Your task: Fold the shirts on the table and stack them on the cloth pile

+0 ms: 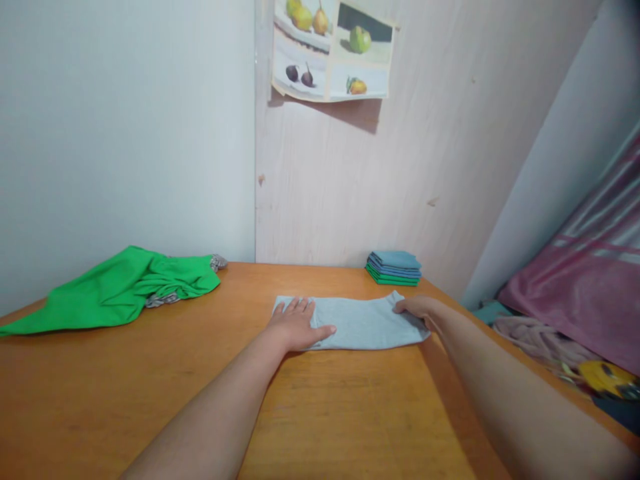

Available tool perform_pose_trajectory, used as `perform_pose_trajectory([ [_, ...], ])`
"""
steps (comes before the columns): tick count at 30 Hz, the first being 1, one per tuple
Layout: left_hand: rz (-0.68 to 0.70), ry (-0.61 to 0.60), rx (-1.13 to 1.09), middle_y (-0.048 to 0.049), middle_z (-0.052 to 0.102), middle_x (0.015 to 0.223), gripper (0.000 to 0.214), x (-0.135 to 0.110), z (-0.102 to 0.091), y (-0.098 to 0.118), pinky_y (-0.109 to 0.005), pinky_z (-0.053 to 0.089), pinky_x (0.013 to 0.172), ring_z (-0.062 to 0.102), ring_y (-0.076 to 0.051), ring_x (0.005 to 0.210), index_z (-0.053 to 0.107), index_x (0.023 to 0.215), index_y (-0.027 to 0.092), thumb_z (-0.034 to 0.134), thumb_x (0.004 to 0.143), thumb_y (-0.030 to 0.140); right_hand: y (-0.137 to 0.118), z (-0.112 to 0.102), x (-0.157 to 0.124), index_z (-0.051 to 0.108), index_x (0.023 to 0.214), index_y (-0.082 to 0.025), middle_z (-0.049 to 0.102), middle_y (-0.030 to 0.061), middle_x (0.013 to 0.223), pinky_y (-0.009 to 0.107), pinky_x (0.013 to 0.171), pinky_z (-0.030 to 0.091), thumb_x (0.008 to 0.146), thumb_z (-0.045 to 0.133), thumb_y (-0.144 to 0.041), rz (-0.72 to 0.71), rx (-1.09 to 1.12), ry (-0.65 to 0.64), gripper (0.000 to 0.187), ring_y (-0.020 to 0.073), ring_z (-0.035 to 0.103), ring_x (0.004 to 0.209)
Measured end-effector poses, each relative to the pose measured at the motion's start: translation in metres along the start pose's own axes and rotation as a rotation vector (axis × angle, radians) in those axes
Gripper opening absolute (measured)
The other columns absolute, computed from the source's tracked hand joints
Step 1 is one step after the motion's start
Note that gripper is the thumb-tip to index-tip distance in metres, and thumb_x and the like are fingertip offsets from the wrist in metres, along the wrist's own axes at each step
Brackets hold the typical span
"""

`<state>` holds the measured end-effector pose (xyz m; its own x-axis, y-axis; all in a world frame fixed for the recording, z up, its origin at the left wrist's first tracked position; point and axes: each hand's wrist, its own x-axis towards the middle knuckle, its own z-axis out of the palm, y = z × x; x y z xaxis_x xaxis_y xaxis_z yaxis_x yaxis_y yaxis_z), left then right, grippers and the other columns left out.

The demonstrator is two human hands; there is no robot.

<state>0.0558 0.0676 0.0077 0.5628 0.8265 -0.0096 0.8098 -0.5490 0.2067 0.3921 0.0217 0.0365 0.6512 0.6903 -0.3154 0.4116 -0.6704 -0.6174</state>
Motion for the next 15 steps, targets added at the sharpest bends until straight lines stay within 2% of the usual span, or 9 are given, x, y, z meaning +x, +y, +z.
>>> perform_pose_trajectory([
  [3, -0.001, -0.006, -0.011, -0.0093, 0.014, 0.163, 0.116, -0.002, -0.001, 0.001, -0.060, 0.010, 0.118, 0.011, -0.035, 0.151, 0.025, 0.157, 0.018, 0.015, 0.071, 0.096, -0.015, -0.004, -0.015, 0.063, 0.078, -0.017, 0.072, 0.0094, 0.073, 0.027, 0.051, 0.051, 0.080, 0.063, -0.022, -0.034, 0.060, -0.104, 0.006, 0.0200, 0.068, 0.063],
  [7, 0.001, 0.001, -0.023, -0.0092, 0.014, 0.163, 0.116, -0.002, -0.001, 0.002, -0.060, 0.010, 0.118, 0.012, -0.035, 0.151, 0.026, 0.157, 0.020, 0.016, 0.071, 0.097, -0.040, -0.001, -0.035, 0.065, 0.076, -0.016, 0.072, 0.0078, 0.068, 0.022, 0.045, 0.048, 0.074, 0.067, -0.018, -0.125, 0.067, -0.179, 0.004, 0.0184, 0.068, 0.059],
  [13, 0.000, 0.011, -0.025, -0.0108, 0.017, 0.163, 0.115, -0.003, -0.001, 0.002, -0.059, 0.011, 0.118, 0.013, -0.035, 0.151, 0.027, 0.157, 0.019, 0.018, 0.072, 0.096, -0.073, 0.029, -0.058, 0.059, 0.064, -0.016, 0.058, -0.0012, 0.047, 0.019, 0.034, 0.035, 0.066, 0.072, -0.015, -0.307, -0.079, -0.142, 0.013, 0.0111, 0.051, 0.038],
  [15, 0.000, 0.008, -0.024, -0.0105, 0.017, 0.163, 0.113, -0.004, -0.002, 0.003, -0.059, 0.010, 0.118, 0.012, -0.035, 0.151, 0.026, 0.157, 0.018, 0.019, 0.073, 0.094, -0.080, 0.043, -0.066, 0.058, 0.063, -0.017, 0.054, -0.0024, 0.044, 0.019, 0.034, 0.034, 0.065, 0.073, -0.014, -0.341, -0.139, -0.124, 0.016, 0.0106, 0.048, 0.036],
])
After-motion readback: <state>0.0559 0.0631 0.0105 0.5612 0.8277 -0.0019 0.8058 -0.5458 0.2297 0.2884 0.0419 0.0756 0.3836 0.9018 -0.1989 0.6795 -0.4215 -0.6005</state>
